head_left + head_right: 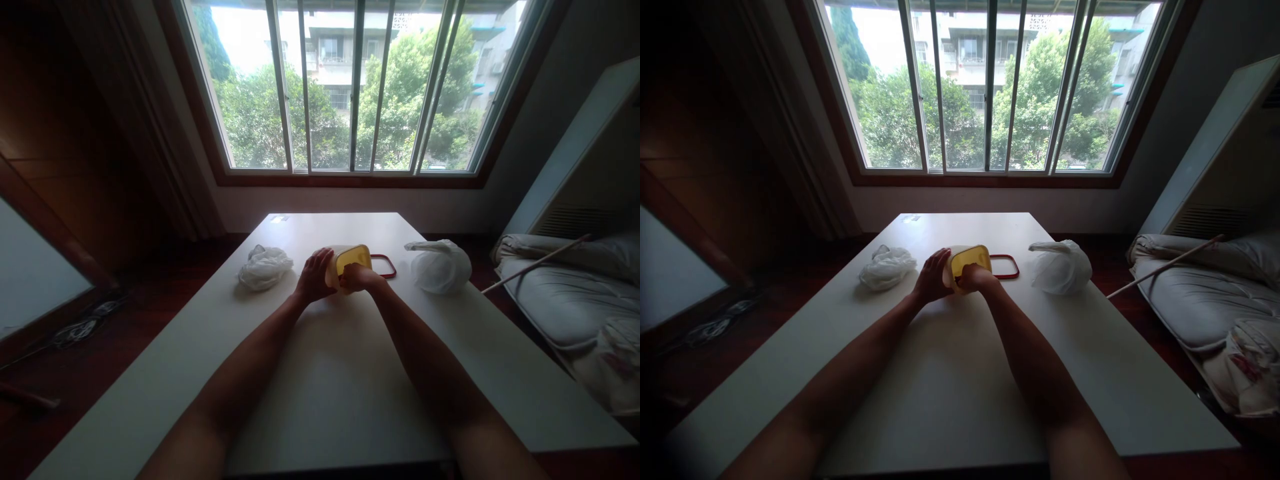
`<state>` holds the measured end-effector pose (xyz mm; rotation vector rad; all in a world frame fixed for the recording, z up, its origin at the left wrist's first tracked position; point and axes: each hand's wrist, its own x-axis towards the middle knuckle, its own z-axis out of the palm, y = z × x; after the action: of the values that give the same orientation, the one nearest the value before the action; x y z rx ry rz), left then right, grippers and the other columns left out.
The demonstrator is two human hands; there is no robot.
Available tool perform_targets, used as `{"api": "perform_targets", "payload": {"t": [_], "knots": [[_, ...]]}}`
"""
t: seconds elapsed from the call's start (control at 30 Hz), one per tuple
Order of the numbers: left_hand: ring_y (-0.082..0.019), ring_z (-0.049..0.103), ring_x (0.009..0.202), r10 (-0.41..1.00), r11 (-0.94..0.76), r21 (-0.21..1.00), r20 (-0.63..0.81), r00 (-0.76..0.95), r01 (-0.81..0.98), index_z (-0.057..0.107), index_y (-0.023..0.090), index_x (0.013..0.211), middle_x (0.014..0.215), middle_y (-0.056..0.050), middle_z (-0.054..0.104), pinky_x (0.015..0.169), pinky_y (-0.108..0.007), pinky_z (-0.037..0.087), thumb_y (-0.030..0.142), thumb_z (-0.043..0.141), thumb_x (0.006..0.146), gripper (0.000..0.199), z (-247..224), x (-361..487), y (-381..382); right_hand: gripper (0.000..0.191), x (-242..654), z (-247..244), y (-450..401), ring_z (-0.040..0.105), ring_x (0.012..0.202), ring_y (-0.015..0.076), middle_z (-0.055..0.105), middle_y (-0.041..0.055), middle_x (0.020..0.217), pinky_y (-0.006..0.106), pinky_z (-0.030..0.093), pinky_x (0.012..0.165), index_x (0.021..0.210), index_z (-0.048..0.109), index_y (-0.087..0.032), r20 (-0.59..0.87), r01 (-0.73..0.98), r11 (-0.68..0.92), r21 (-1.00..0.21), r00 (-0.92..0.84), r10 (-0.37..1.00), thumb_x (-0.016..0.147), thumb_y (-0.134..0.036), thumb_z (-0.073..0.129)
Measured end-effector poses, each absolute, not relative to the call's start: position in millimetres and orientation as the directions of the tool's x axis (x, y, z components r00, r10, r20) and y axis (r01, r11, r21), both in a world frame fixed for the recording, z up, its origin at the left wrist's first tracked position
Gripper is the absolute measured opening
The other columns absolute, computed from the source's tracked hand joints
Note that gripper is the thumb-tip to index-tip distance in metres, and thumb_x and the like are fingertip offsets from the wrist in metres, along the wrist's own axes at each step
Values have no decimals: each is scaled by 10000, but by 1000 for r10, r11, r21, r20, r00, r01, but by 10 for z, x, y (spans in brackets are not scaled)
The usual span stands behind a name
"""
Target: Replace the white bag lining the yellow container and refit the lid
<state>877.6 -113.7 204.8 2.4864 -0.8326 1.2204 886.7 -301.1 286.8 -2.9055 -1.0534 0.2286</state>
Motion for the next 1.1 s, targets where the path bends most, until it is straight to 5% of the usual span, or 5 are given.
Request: {"api": "perform_targets", "payload": {"t": [0.33, 0.67, 0.97, 1.1], "knots": [[-412, 420, 1387, -347, -815, 0, 801, 488, -580, 176, 165, 1553, 1480, -222, 436, 1116, -572, 399, 504, 770, 683, 1107, 2069, 8751, -1172, 296, 8899, 2842, -3012, 699, 926, 248, 746, 161, 1047, 259, 500, 756, 1071, 764, -94, 2, 533, -817, -218, 838, 546, 888, -306, 667], [-409, 442, 1356, -303, -824, 28, 822, 483, -566, 192, 129, 1542, 1459, -236, 441, 1099, -543, 422, 525, 796, 652, 1147, 2060, 8773, -1157, 392, 8880, 2815, -2992, 544, 1244, 235, 617, 168, 1344, 295, 442, 1012, 1257, 671, -101, 346, 586, -784, -207, 793, 501, 947, -63, 434], [-414, 430, 1371, -316, -824, 25, 809, 496, -566, 155, 153, 1552, 1477, -232, 428, 1097, -552, 420, 486, 796, 657, 1150, 2076, 8757, -1157, 294, 8932, 2736, -2971, 612, 1076, 281, 706, 206, 1086, 340, 477, 912, 1103, 727, -42, 238, 512, -852, -111, 846, 477, 924, -152, 521], [-417, 429, 1372, -320, -824, 23, 805, 499, -566, 149, 159, 1552, 1482, -232, 424, 1095, -560, 417, 477, 789, 663, 1141, 2069, 8764, -1158, 295, 8908, 2743, -2985, 618, 1069, 303, 638, 230, 1223, 347, 496, 839, 1095, 730, -53, 226, 501, -864, -51, 848, 479, 852, -140, 586]]}}
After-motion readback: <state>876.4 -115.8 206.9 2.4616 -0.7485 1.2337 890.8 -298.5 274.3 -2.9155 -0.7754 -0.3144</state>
